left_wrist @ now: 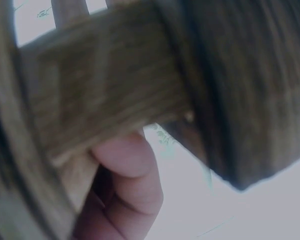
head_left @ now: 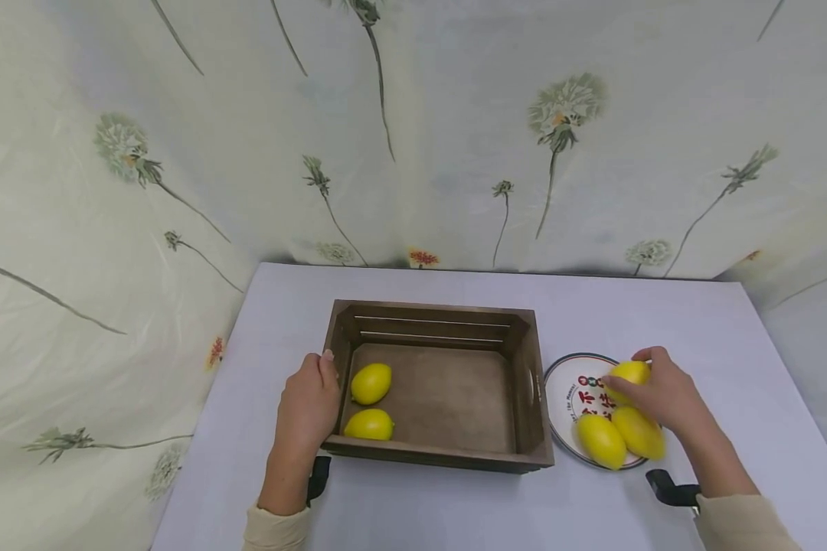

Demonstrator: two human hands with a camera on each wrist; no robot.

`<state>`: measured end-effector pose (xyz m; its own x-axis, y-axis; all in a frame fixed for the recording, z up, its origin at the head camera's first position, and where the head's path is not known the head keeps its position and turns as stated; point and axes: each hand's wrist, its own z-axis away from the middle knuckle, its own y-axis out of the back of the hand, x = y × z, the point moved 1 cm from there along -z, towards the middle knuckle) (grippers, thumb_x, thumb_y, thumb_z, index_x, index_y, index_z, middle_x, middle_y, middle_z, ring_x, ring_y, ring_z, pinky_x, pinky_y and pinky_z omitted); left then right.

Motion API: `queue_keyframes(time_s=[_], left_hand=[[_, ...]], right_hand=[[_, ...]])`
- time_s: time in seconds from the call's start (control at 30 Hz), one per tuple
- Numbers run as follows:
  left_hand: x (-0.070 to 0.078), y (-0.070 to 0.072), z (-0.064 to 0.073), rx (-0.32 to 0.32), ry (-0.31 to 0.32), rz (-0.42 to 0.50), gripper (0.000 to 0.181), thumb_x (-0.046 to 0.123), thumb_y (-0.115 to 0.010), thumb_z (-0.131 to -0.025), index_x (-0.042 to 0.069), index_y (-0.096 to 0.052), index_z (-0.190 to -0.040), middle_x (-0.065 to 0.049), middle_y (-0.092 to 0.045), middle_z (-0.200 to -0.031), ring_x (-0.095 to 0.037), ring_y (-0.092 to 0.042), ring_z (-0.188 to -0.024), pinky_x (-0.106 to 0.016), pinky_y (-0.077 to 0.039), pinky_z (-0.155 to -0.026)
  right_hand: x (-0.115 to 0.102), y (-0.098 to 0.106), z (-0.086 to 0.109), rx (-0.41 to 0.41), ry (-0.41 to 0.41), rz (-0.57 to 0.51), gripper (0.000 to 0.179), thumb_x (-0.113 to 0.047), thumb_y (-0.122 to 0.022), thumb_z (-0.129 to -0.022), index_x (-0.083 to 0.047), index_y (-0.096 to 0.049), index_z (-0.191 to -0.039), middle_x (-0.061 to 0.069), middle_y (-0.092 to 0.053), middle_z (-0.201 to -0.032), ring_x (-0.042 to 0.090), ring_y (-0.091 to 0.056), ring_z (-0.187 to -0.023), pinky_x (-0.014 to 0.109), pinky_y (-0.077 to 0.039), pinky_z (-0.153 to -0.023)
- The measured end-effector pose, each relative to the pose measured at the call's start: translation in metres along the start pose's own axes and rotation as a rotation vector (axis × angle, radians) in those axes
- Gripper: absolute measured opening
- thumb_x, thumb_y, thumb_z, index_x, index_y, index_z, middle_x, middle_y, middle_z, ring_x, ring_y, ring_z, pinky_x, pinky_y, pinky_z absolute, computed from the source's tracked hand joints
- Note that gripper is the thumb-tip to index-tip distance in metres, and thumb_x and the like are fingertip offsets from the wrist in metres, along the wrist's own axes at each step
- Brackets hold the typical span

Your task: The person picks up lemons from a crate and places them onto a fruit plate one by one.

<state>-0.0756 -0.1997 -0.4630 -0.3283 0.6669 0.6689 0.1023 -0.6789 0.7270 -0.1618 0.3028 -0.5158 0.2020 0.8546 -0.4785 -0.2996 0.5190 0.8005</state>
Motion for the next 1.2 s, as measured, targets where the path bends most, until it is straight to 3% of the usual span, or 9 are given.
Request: queue_keyframes(time_s=[0.5,0.83,1.2], left_hand=[[-0.001,-0.001,0.000,0.010,-0.008,0.001,0.043,0.031,-0.038,-0.115,-0.005,-0.058,-0.105,-0.009,-0.051,-0.068,-0.023,-0.049,-0.054,-0.032,-0.043,-0.048],[-0.001,-0.001,0.000,0.005,-0.006,0.001,0.044,0.032,-0.038,-0.114,-0.005,-0.058,-0.106,-0.009,-0.050,-0.068,-0.023,-0.049,-0.054,-0.032,-0.043,-0.048],[-0.001,-0.001,0.000,0.002,-0.007,0.005,0.043,0.032,-0.038,-0.114,-0.005,-0.058,-0.105,-0.009,-0.050,-0.068,-0.023,-0.048,-0.054,-0.032,-0.042,-0.048]], right_hand=[[0.001,-0.008,-0.001,0.029,-0.027,0.031,0.087,-0.044,-0.080,-0.090,0.018,-0.036,-0.132,0.034,-0.049,-0.109,0.044,-0.052,-0.092,0.052,-0.056,-0.079],[0.002,-0.002,0.002,0.016,-0.044,0.120,0.090,-0.055,-0.074,-0.091,0.020,-0.041,-0.128,0.034,-0.049,-0.108,0.041,-0.052,-0.086,0.047,-0.053,-0.070],[0.003,0.003,0.005,-0.004,-0.074,0.141,0.096,-0.062,-0.066,-0.094,0.022,-0.039,-0.134,0.040,-0.046,-0.115,0.046,-0.051,-0.092,0.054,-0.052,-0.075]])
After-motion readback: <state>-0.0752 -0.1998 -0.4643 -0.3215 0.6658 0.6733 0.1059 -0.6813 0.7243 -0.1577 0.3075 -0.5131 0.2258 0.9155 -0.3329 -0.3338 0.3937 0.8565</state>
